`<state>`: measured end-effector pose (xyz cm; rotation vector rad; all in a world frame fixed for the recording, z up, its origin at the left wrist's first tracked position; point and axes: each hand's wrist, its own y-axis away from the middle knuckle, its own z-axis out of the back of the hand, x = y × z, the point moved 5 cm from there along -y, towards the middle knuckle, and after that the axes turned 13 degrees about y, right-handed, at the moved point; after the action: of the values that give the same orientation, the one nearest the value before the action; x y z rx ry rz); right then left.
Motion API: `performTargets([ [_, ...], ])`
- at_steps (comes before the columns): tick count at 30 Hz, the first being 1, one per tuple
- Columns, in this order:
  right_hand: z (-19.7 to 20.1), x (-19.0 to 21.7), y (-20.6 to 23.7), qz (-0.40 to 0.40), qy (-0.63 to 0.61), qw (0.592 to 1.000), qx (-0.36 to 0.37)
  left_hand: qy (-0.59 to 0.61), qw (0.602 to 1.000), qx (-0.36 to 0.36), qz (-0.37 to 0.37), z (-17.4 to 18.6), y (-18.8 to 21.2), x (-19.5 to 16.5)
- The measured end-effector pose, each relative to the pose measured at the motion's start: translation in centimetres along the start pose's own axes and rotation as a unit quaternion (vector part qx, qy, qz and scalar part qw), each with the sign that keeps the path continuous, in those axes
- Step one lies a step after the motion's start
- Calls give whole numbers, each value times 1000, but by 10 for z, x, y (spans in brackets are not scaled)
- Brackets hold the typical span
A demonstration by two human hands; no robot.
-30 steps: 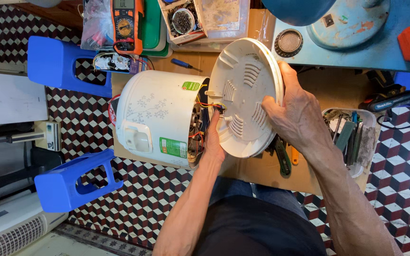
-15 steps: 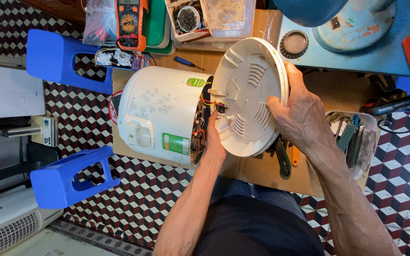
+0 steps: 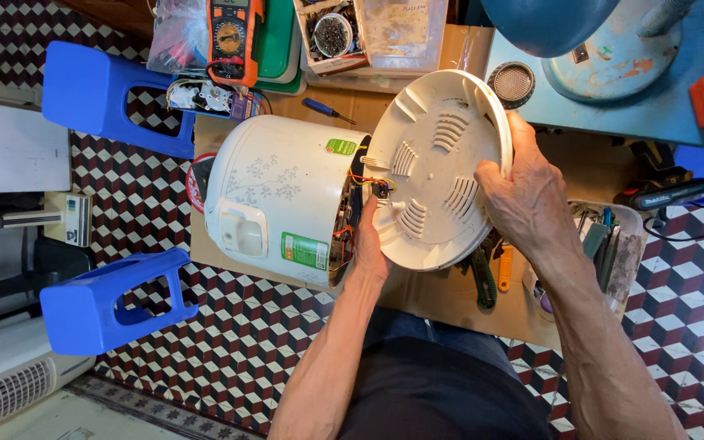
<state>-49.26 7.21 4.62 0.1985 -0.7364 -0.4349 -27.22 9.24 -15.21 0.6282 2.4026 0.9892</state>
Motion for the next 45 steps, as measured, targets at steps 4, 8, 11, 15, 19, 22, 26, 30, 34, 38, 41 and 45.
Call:
performTargets([
  [4, 1, 3, -3, 25, -3, 999, -24, 23, 1000, -3, -2, 2, -5, 1],
  [8, -1, 1, -7, -10, -5, 1000, -2, 6, 999, -21, -25, 4, -6, -2],
  [11, 5, 12, -5, 22, 40, 998, -46, -41, 995, -64, -64, 8, -5, -7],
  [15, 21, 46, 29, 195, 208, 920, -269, -88, 984, -101, -121, 7, -3, -16],
  [19, -32, 63, 23, 268, 148, 940, -150, -149, 972, -101, -153, 0, 2, -24],
  [22, -96, 56, -20, 229, 162, 960, 7, -67, 987, -68, -125, -4, 7, -20],
  [26, -153, 43, -48, 241, 165, 954, 67, -76, 986, -51, -142, -8, 8, -23],
  [30, -174, 36, -54, 200, 196, 956, 88, -163, 964, -77, -194, -11, 11, -34],
  [34, -176, 39, -60, 189, 180, 961, 88, -209, 950, -105, -207, -15, 17, -39],
  [38, -177, 43, -67, 177, 168, 963, 114, -229, 941, -97, -230, -18, 21, -42],
  [41, -177, 42, -69, 113, 156, 966, 174, -236, 940, -68, -235, -17, 24, -41],
  [45, -176, 47, -66, 54, 136, 965, 215, -223, 936, -22, -272, -15, 28, -41],
])
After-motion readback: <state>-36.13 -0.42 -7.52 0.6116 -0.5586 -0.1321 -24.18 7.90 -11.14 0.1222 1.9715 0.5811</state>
